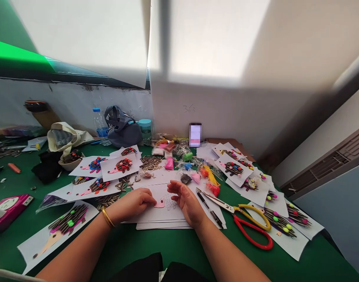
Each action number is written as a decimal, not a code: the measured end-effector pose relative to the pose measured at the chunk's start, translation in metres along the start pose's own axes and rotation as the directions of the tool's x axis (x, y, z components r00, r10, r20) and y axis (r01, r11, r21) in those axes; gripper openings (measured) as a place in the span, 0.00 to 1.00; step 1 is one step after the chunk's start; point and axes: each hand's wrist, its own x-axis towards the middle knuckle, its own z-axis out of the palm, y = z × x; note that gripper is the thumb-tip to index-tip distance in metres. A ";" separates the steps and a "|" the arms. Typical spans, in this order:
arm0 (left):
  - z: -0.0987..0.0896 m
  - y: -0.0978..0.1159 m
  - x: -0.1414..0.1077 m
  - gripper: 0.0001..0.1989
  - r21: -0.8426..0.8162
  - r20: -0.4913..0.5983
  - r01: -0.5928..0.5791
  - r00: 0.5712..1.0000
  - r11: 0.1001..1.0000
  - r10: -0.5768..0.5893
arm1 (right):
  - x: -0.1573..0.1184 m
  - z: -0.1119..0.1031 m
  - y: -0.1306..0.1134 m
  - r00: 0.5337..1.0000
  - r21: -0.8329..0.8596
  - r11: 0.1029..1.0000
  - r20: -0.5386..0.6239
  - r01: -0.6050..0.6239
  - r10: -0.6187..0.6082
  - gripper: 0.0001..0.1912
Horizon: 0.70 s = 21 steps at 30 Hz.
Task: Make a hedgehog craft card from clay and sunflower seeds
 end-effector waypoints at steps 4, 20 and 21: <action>0.001 0.002 -0.001 0.17 0.019 0.009 -0.010 1.000 1.000 0.010 | 0.000 0.000 -0.001 1.000 -0.004 1.000 -0.001 -0.003 0.003 0.24; 0.008 0.009 0.002 0.11 0.107 -0.114 0.104 0.989 0.989 -0.092 | 0.000 -0.002 -0.001 1.000 -0.019 1.000 0.006 0.003 -0.003 0.24; 0.010 0.011 0.002 0.12 0.125 -0.131 0.118 0.986 0.985 -0.101 | 0.000 -0.002 0.000 1.000 -0.017 1.000 0.006 0.003 -0.003 0.24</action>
